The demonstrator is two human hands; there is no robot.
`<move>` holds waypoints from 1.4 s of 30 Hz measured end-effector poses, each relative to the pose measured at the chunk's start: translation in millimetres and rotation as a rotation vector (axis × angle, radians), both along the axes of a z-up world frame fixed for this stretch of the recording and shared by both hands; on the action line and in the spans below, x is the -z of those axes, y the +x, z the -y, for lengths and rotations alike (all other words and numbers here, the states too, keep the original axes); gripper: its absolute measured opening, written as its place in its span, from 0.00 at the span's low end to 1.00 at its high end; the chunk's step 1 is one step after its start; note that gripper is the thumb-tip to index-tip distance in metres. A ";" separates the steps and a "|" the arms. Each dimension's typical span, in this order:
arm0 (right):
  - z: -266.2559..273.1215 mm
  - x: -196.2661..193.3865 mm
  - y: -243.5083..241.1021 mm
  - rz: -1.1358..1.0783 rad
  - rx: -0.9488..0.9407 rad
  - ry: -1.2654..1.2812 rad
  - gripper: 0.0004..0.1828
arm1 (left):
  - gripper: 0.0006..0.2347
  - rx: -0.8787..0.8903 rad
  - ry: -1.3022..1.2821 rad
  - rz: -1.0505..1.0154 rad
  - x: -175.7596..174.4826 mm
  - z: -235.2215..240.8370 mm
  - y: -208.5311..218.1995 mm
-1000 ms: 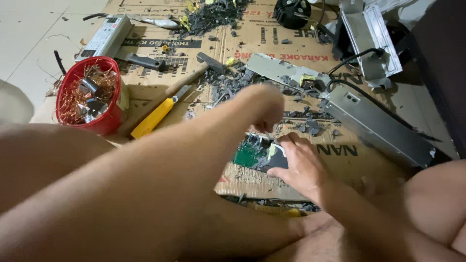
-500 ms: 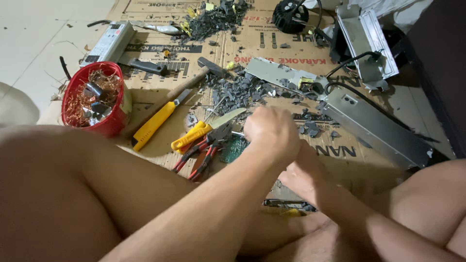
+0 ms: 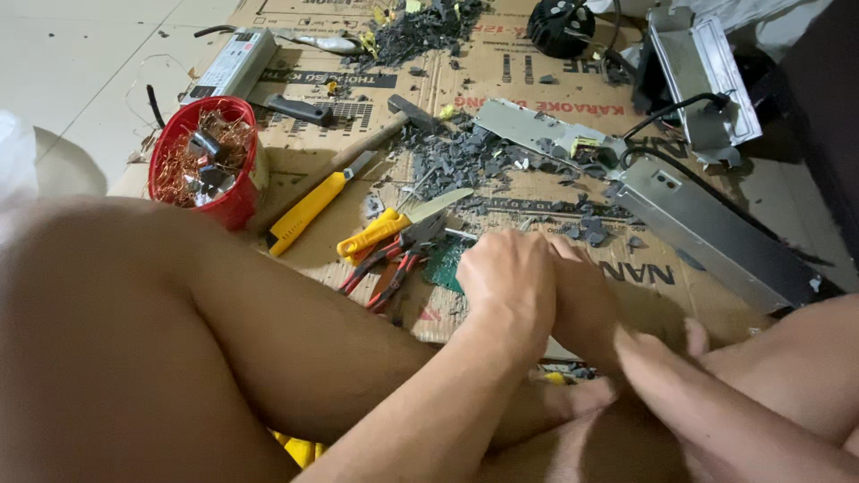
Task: The person sits on the floor and uses a hammer and pliers to dismantle a green circuit board. They repeatedly strike the board with the hammer to break it apart and use pliers to pull off components, working over a cardboard sheet covered in debris.
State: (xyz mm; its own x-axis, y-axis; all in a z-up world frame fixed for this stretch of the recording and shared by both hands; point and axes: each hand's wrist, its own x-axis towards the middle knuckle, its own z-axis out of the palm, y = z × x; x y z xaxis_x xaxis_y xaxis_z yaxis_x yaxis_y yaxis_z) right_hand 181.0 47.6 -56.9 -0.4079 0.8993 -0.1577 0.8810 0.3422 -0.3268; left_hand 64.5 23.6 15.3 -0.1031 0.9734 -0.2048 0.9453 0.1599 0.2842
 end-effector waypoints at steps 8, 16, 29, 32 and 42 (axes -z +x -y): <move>-3.7 -0.5 -5.2 -0.058 -0.027 0.145 0.19 | 0.11 -0.077 0.001 0.051 8.9 35.2 -10.5; -2.4 -6.7 0.1 -0.159 0.002 -0.007 0.19 | 0.10 -0.174 -0.085 0.141 20.0 19.4 -38.6; -5.5 -58.9 -18.9 0.014 0.092 -0.224 0.40 | 0.14 0.295 -0.270 -0.236 -43.4 -79.4 -12.1; -0.4 -52.8 -16.7 0.003 0.088 -0.217 0.41 | 0.15 0.094 -0.326 -0.081 -45.3 -81.3 3.0; -10.7 -23.9 -7.5 0.255 -0.220 -0.035 0.31 | 0.17 -0.068 -0.080 -0.015 18.2 -9.3 8.3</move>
State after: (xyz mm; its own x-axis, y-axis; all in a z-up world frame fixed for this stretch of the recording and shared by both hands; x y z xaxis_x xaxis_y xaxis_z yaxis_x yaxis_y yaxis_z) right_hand 173.5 58.3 -32.9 -0.5349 0.7865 -0.3086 0.8422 0.5255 -0.1207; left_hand 72.8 32.8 -2.9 -0.1718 0.9447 -0.2794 0.9355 0.2453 0.2543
